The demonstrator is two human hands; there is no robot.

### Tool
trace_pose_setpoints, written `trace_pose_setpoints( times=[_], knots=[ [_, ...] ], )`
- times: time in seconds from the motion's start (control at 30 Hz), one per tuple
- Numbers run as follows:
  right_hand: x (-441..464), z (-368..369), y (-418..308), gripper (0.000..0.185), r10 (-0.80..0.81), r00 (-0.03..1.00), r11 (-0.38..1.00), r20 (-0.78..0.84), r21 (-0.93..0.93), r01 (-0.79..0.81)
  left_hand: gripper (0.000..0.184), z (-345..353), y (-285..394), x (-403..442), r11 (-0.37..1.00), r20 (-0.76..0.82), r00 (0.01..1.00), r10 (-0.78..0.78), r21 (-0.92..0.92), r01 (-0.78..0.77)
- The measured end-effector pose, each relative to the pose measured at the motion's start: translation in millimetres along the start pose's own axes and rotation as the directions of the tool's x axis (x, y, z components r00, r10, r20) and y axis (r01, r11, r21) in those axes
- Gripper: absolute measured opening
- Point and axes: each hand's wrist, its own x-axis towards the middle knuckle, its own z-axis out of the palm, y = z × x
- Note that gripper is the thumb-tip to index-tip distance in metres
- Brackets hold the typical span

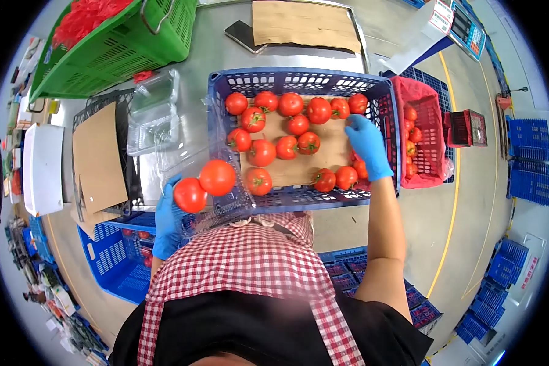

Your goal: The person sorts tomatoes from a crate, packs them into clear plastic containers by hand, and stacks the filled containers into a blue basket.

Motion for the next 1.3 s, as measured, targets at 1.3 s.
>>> trace_pose_setpoints(
  times=[1.3],
  knots=[
    [-139,90,-211,0.068,-0.727,0.613,0.662,0.308,0.076,0.746,0.051,7,-5,2,1.000,-0.018,1.000,-0.020,-0.022,0.019]
  ],
)
